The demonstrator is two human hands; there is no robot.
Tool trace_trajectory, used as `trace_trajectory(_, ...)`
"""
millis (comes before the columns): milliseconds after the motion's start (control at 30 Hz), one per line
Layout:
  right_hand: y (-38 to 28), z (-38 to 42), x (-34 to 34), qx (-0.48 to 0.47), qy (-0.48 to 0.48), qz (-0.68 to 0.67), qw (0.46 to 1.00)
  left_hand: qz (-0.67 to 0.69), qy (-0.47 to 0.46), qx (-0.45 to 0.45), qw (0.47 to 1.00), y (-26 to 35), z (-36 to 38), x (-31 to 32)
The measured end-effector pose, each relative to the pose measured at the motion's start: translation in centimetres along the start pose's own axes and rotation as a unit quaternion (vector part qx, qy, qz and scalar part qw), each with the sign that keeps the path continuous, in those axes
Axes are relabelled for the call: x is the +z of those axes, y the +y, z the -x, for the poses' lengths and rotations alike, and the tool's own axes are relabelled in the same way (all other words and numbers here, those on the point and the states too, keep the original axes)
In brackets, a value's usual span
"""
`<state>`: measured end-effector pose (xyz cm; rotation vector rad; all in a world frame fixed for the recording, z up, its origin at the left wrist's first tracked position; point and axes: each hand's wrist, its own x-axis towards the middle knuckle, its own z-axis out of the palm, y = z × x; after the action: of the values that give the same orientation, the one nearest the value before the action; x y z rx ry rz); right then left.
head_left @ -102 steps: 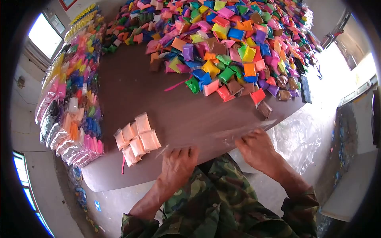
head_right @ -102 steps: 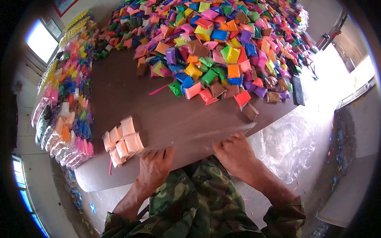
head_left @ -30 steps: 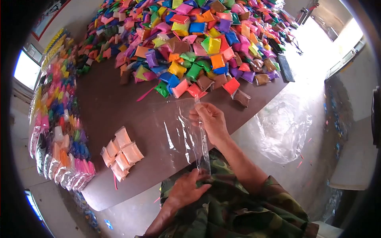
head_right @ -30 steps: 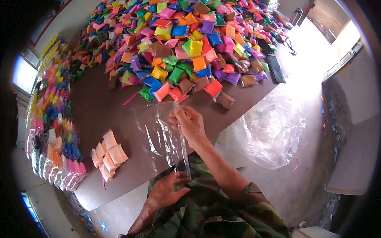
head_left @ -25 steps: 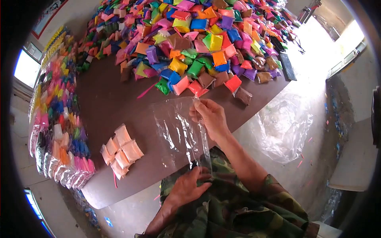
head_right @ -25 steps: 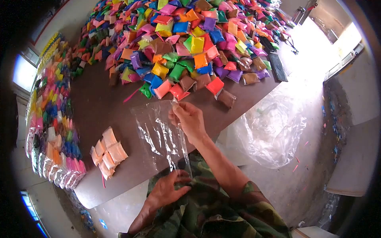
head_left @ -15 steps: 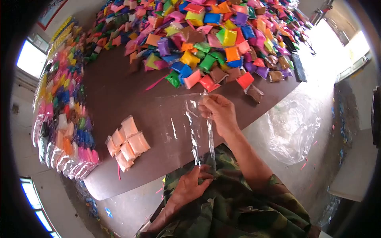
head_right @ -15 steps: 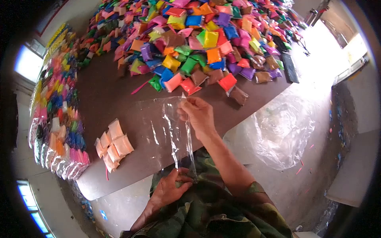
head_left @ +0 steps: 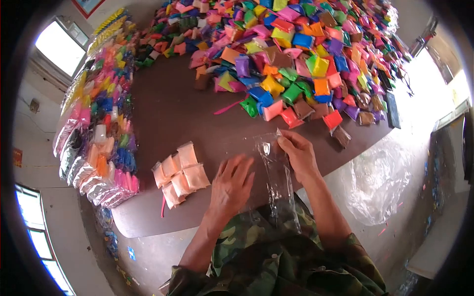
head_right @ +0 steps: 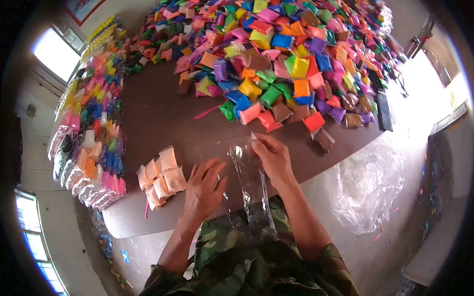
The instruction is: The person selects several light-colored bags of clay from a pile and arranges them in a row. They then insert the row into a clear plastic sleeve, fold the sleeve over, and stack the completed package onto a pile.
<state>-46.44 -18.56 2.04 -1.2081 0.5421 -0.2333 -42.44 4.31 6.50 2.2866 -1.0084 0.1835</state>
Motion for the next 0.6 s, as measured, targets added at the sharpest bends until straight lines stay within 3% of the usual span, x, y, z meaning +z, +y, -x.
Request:
trace_trajectory(33,0.3,-0.1,0.0,-0.003,-0.011,0.017,1.0,-0.061,0.017,0.019,0.998,-0.2,-1.1,0.0)
trace_trajectory(233,1.0,0.7,0.6,-0.058,-0.04,0.093,0.993,-0.04,0.029,0.097,0.994,-2.3,-5.9,2.2)
trace_trajectory(333,1.6,0.6,0.3,-0.096,-0.053,0.055,0.992,-0.013,0.017,0.11,0.994,-2.6,-6.7,3.5)
trace_trajectory(600,0.7,1.5,0.5,-0.108,-0.076,0.108,0.985,0.025,0.064,0.105,0.992,-3.5,-7.5,5.6)
